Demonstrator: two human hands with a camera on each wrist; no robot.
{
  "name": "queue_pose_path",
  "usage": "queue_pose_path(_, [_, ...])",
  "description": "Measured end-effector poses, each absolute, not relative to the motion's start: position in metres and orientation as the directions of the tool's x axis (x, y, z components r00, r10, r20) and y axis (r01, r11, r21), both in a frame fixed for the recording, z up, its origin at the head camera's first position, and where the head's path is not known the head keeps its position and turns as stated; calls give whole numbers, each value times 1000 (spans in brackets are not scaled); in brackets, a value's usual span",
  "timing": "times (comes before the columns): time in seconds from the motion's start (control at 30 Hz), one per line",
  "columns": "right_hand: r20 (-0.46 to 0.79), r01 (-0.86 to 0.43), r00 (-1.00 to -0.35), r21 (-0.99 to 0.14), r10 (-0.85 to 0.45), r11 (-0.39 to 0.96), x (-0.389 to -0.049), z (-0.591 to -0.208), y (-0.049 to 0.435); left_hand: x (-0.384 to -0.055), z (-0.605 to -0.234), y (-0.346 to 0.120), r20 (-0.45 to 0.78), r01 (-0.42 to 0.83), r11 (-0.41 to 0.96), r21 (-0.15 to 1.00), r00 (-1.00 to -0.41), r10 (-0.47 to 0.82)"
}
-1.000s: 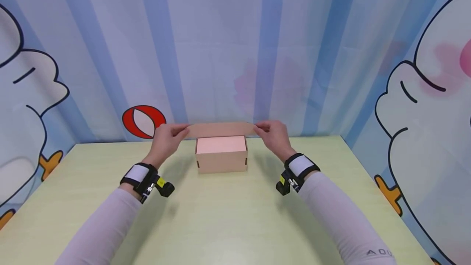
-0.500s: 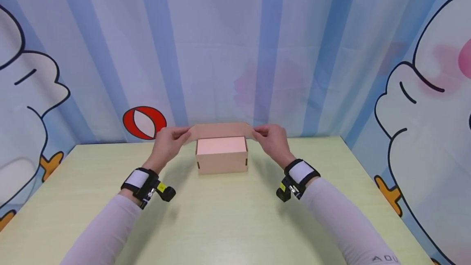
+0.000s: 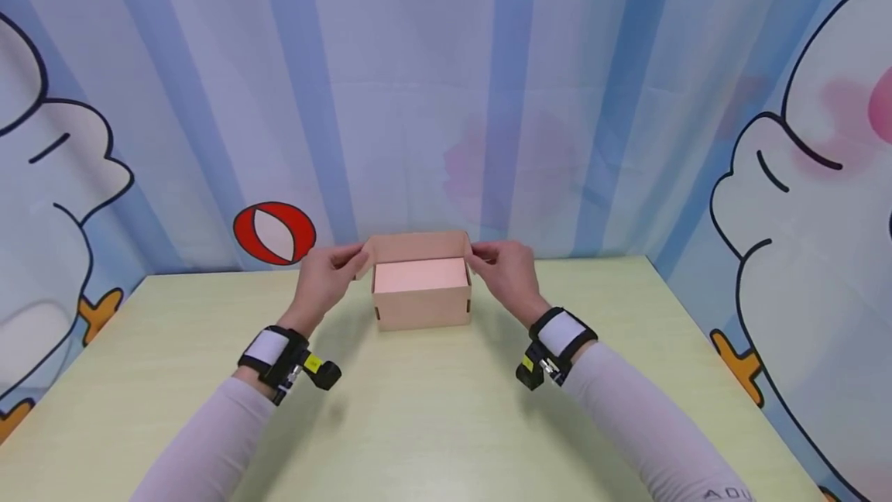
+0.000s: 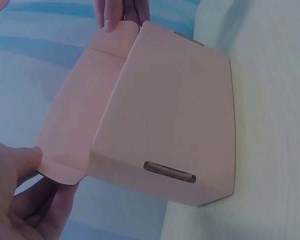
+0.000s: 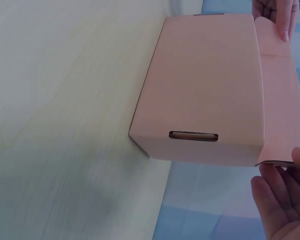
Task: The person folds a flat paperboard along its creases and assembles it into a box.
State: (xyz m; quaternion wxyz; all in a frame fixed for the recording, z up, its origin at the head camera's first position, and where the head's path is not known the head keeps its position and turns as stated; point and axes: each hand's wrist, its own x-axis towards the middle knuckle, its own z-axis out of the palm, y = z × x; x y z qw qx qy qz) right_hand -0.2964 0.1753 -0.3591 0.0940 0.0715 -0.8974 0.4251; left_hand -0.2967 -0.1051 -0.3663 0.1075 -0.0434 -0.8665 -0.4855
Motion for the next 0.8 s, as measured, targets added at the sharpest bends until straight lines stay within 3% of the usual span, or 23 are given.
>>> queue_pose_path(0.5, [244,-246,-965,-706,-98,664,-294,-354,172,-295,-364,-94,147,84,472,878,-984,-98])
queue_pose_path(0.8, [199,-229,-973,-736,-120,637,-299,-349,170,-299,-365,-89,104,45,423,905,-988,-117])
